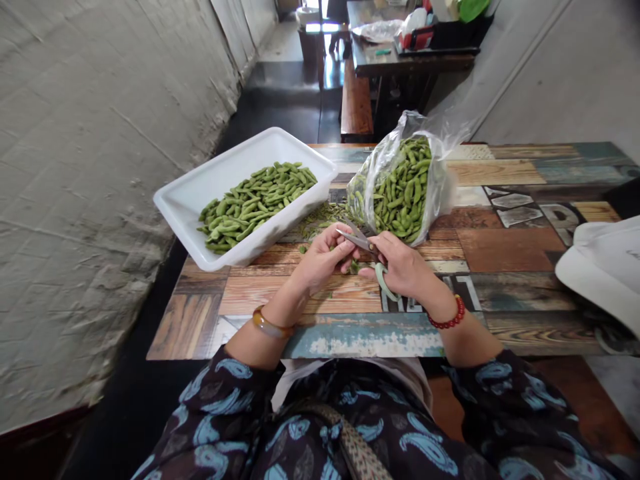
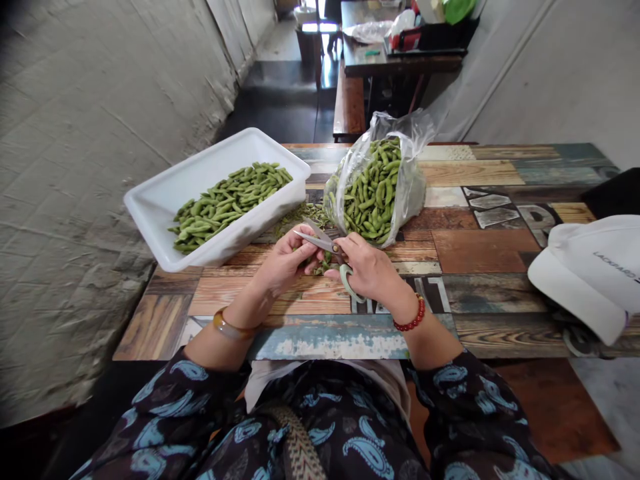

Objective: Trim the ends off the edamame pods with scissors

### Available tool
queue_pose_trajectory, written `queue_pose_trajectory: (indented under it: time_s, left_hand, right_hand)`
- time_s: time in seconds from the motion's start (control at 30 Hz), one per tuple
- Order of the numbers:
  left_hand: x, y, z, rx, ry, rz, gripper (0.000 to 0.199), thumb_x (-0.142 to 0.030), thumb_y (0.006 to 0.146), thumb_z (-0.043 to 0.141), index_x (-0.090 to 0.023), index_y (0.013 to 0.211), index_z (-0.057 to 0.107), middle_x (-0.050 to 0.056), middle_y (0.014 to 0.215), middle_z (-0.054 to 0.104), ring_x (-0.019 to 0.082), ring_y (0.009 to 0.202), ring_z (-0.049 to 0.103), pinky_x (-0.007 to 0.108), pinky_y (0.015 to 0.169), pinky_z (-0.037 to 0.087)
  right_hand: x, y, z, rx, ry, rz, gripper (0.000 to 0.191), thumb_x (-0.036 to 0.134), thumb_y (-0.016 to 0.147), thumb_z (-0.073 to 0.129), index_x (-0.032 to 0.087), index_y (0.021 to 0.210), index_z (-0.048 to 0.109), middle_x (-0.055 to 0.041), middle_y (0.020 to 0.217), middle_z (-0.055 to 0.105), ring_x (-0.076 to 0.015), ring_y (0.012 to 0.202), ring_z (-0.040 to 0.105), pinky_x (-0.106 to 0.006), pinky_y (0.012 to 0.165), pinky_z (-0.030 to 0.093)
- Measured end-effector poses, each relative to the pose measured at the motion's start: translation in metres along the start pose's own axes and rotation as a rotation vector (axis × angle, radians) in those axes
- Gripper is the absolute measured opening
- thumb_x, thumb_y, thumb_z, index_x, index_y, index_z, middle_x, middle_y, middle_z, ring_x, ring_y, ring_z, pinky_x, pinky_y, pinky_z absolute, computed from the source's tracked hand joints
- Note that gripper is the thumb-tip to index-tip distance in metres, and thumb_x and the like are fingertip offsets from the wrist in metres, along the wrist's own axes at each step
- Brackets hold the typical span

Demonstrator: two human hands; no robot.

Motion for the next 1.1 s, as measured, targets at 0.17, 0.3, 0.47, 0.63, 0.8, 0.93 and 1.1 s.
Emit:
queue_pose_trajectory:
  time_s: [0.17, 0.3, 0.47, 0.63, 0.8, 0.93, 1.1]
  left_hand:
    - [0.004, 0.0, 0.003, 0.022, 0.011, -0.003, 0.037, -0.046, 0.082, 0.075, -0.017, 0.09, 0.053, -0.002, 0.068, 0.063, 0.004, 0.044, 0.047, 0.017, 0.043, 0.031]
    - [-0.001, -0.001, 0.004, 0.034, 0.047, 0.004, 0.033, -0.043, 0.083, 0.074, -0.017, 0.088, 0.054, -0.002, 0.07, 0.063, 0.004, 0.045, 0.048, 0.018, 0.044, 0.032]
    - [-0.014, 0.001, -0.017, -0.106, 0.056, 0.003, 0.022, -0.032, 0.083, 0.066, -0.02, 0.1, 0.057, -0.003, 0.072, 0.061, 0.008, 0.05, 0.05, 0.018, 0.045, 0.03]
    - [-0.02, 0.006, -0.029, -0.185, 0.606, 0.135, 0.003, -0.018, 0.082, 0.058, -0.018, 0.083, 0.061, -0.001, 0.071, 0.058, 0.011, 0.062, 0.051, 0.022, 0.057, 0.038]
    - [-0.005, 0.005, -0.006, 0.0, 1.271, 0.219, 0.022, -0.014, 0.085, 0.058, -0.021, 0.097, 0.075, 0.007, 0.089, 0.065, 0.018, 0.075, 0.059, 0.027, 0.069, 0.041]
    - [0.001, 0.002, 0.0, 0.084, 1.384, 0.194, 0.027, -0.012, 0.084, 0.058, -0.023, 0.1, 0.077, 0.008, 0.09, 0.065, 0.018, 0.073, 0.059, 0.027, 0.065, 0.039]
    - [-0.013, 0.005, -0.004, 0.001, 1.17, 0.245, 0.014, -0.024, 0.087, 0.062, -0.018, 0.088, 0.075, 0.006, 0.083, 0.063, 0.017, 0.076, 0.057, 0.027, 0.07, 0.041]
  right_hand:
    - [0.0, 0.0, 0.002, 0.016, -0.012, -0.034, 0.029, 0.044, 0.093, 0.064, 0.02, 0.107, 0.056, -0.007, 0.093, 0.056, -0.0235, 0.079, 0.056, -0.036, 0.069, 0.046]
    - [-0.001, 0.0, 0.005, 0.021, 0.012, -0.056, 0.024, 0.045, 0.096, 0.058, 0.021, 0.096, 0.055, -0.0064, 0.086, 0.057, -0.024, 0.079, 0.056, -0.037, 0.07, 0.047]
    - [-0.017, 0.001, -0.011, -0.156, 0.127, 0.042, 0.025, 0.045, 0.093, 0.062, 0.022, 0.101, 0.06, -0.0068, 0.089, 0.064, -0.0248, 0.084, 0.061, -0.039, 0.078, 0.051]
    - [-0.025, 0.001, -0.02, -0.232, 0.125, 0.095, 0.024, 0.042, 0.093, 0.063, 0.02, 0.103, 0.062, -0.0058, 0.088, 0.065, -0.0233, 0.083, 0.063, -0.038, 0.08, 0.051]
    - [-0.021, 0.003, -0.016, -0.218, 0.144, 0.081, 0.024, 0.042, 0.093, 0.062, 0.02, 0.102, 0.064, -0.0067, 0.088, 0.065, -0.0239, 0.084, 0.063, -0.038, 0.08, 0.051]
    - [-0.022, 0.003, -0.014, -0.215, 0.157, 0.093, 0.024, 0.042, 0.093, 0.063, 0.02, 0.104, 0.065, -0.0071, 0.089, 0.065, -0.024, 0.084, 0.062, -0.039, 0.08, 0.051]
    - [-0.021, 0.003, -0.016, -0.22, 0.147, 0.077, 0.023, 0.041, 0.092, 0.064, 0.021, 0.105, 0.065, -0.0065, 0.089, 0.065, -0.0241, 0.085, 0.063, -0.04, 0.081, 0.052]
Point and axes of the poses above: each hand's wrist, its own y-axis towards the middle knuckle, its own z-axis out of the palm, x = y × z, the point moved 9 cm from there along y, towards the middle knuckle
